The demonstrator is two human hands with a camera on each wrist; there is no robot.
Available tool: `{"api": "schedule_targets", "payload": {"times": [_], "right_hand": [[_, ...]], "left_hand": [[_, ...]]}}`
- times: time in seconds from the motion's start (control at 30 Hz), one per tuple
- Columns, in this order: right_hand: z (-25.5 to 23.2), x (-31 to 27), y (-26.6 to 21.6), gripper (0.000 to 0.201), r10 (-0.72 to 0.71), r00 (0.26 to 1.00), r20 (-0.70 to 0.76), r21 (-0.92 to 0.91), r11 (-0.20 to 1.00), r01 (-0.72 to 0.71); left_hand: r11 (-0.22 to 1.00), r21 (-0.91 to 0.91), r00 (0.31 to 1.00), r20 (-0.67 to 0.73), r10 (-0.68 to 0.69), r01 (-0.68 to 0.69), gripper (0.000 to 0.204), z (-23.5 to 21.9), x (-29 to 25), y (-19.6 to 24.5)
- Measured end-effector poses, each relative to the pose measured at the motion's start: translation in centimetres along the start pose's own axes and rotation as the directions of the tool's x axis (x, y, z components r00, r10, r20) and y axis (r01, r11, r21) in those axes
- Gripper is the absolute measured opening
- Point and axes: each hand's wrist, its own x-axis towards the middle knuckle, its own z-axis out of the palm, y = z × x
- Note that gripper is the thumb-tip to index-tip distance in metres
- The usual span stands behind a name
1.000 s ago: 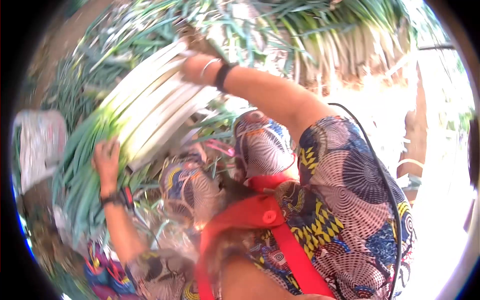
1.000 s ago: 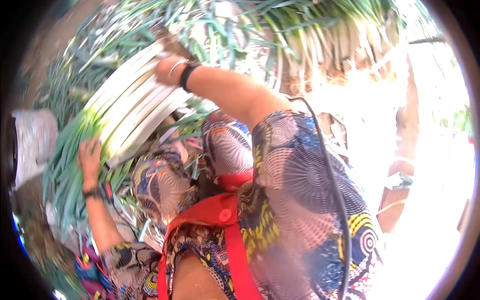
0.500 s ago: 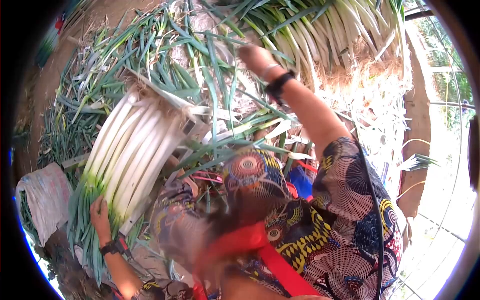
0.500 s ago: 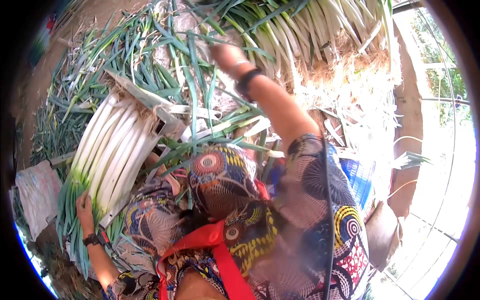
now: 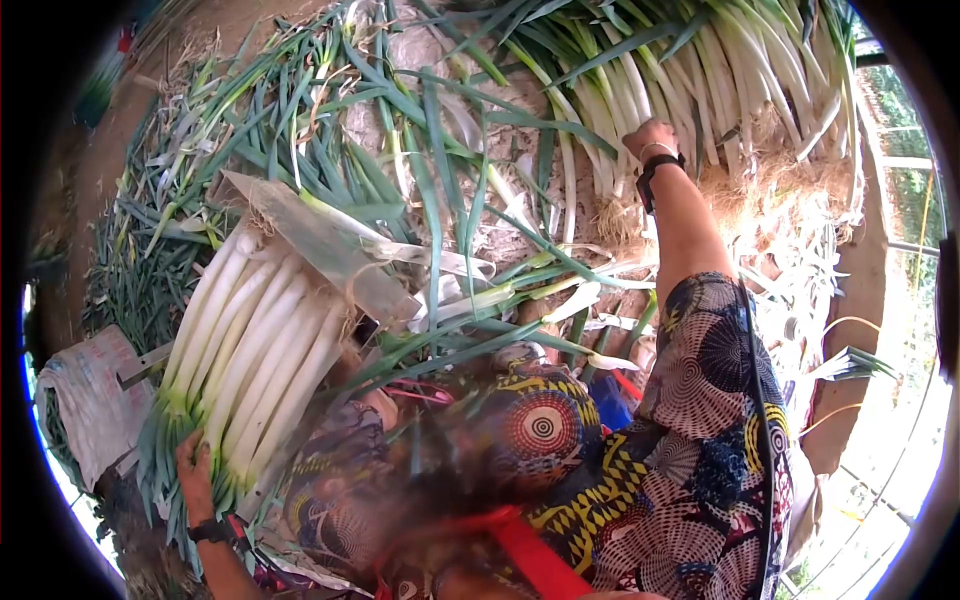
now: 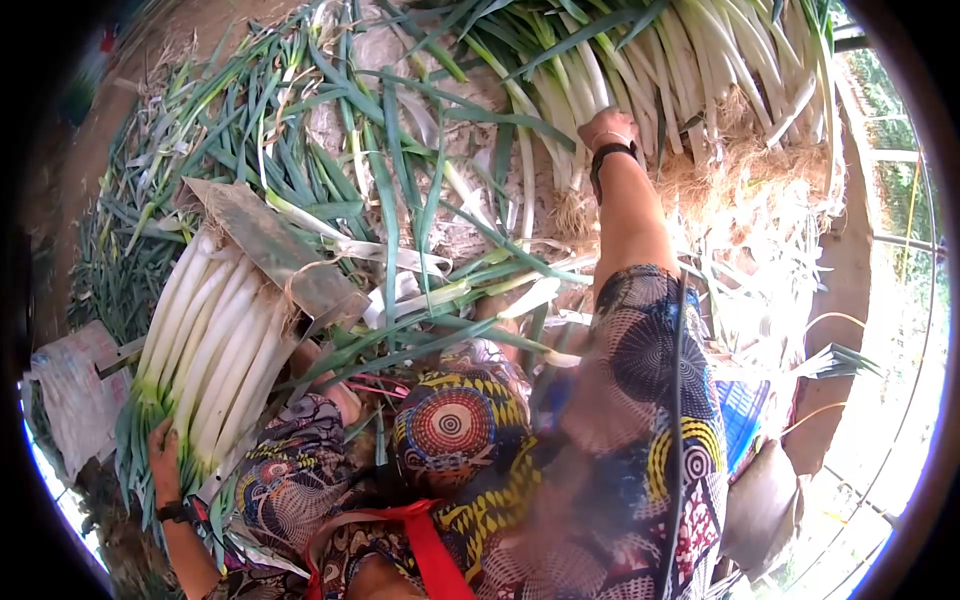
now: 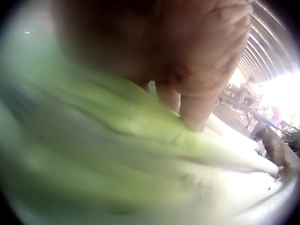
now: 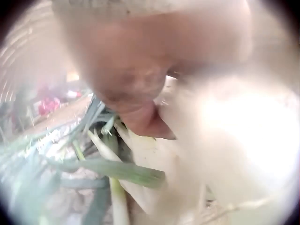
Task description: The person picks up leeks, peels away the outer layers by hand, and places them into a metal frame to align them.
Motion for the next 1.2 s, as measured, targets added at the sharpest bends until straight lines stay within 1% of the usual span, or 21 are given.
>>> {"api": "schedule_targets", "payload": {"times": [0.07,0.13,0.2,0.27,0.33,0.37,0.43,0.5,0.57,0.6,0.63,0.7,0.77,0.87,0.9,0.93,1.0,1.07,1.13,1.17,1.2], "right_hand": [[-1.8,-1.8,-1.2,0.049,-0.067,0.974,0.216,0.267,0.964,0.007],[2.1,-5.2,-0.9,0.04,-0.347,0.928,0.133,0.554,0.803,0.22],[-0.6,-15.3,-2.5,0.04,-0.357,0.87,0.339,0.681,0.732,0.034],[6.7,-19.1,-0.4,0.028,-0.477,0.765,0.433,0.896,0.32,-0.308],[7.6,-23.2,-0.6,0.025,-0.34,0.841,0.42,0.907,0.185,-0.378],[7.3,-24.0,-0.7,0.026,-0.249,0.886,0.391,0.91,0.251,-0.33],[5.9,-24.5,-0.6,0.025,-0.354,0.866,0.353,0.931,0.221,-0.29],[4.0,-25.3,-0.9,0.023,-0.437,0.865,0.246,0.969,0.105,-0.223],[-1.6,-28.2,-1.0,0.024,-0.523,0.808,0.27,0.963,0.147,-0.226],[-5.8,-30.7,-1.2,0.025,-0.578,0.77,0.27,0.963,0.17,-0.21],[-8.3,-33.1,-1.2,0.031,-0.637,0.718,0.279,0.957,0.122,-0.263],[-11.7,-36.4,-1.2,0.044,-0.719,0.655,0.232,0.973,0.159,-0.169],[-14.9,-40.4,-1.1,0.052,-0.739,0.629,0.241,0.97,0.18,-0.162],[-17.0,-45.3,-1.0,0.058,-0.809,0.582,0.084,0.994,0.111,0.011],[-17.9,-46.5,-0.9,0.06,-0.857,0.513,0.058,0.998,0.066,-0.002],[-16.9,-46.5,-1.0,0.058,-0.892,0.452,-0.017,0.98,0.074,0.183],[-18.0,-47.4,0.0,0.055,-0.904,0.415,0.105,0.948,0.216,0.232],[-19.1,-48.0,0.6,0.052,-0.925,0.376,0.059,0.977,0.13,0.167],[-19.2,-47.8,1.9,0.062,-0.936,0.318,0.152,0.917,0.254,0.308],[-19.5,-47.9,2.6,0.065,-0.933,0.319,0.169,0.865,0.295,0.405],[-19.7,-48.1,3.5,0.069,-0.93,0.318,0.186,0.802,0.331,0.497]], "left_hand": [[1.0,-0.021,1.0,-0.007,-0.008,0.007,0.036,0.1,0.2,-0.6],[0.999,-0.046,1.0,-0.02,-0.013,0.012,0.036,0.5,0.3,-0.6],[0.999,-0.034,1.0,-0.018,-0.015,0.014,0.036,0.4,0.1,-0.7],[1.0,0.004,1.0,-0.003,-0.003,0.003,0.036,0.3,0.2,-0.5],[0.999,0.02,0.999,-0.002,0.034,-0.034,0.035,0.1,0.0,0.0],[0.998,0.038,0.998,0.003,0.057,-0.057,0.035,-0.1,0.0,0.0],[0.995,0.073,0.997,0.029,0.071,-0.073,0.037,-0.5,0.6,-0.3],[0.992,-0.106,0.996,0.045,0.073,-0.068,0.041,-1.2,2.1,-0.8],[0.983,-0.012,0.982,-0.043,0.182,-0.182,0.044,-1.0,3.0,4.0],[0.944,-0.189,0.96,0.015,0.28,-0.272,0.042,-0.5,0.5,14.4],[0.92,-0.289,0.95,0.085,0.299,-0.264,0.038,0.3,-0.4,19.1],[0.789,-0.39,0.829,0.102,0.55,-0.475,0.038,3.2,-1.1,24.2],[0.659,-0.705,0.746,0.285,0.602,-0.262,0.043,6.3,-4.3,30.7],[0.63,-0.776,0.668,0.483,0.567,0.026,0.039,11.2,-8.4,36.2],[0.449,-0.886,0.641,0.41,0.649,0.112,0.034,12.1,-9.0,37.1],[0.247,-0.948,0.625,0.319,0.712,0.203,0.03,12.6,-9.7,37.8],[-0.161,-0.938,0.698,0.107,0.708,0.307,0.022,12.2,-11.3,38.7],[-0.267,-0.924,0.73,0.018,0.683,0.273,0.022,11.8,-12.3,38.2],[-0.348,-0.916,0.759,-0.081,0.646,0.199,0.026,10.0,-12.9,37.6],[-0.491,-0.858,0.79,-0.193,0.581,0.151,0.031,10.1,-11.2,36.6],[-0.461,-0.846,0.789,-0.083,0.608,0.267,0.029,8.8,-10.3,35.0]]}}
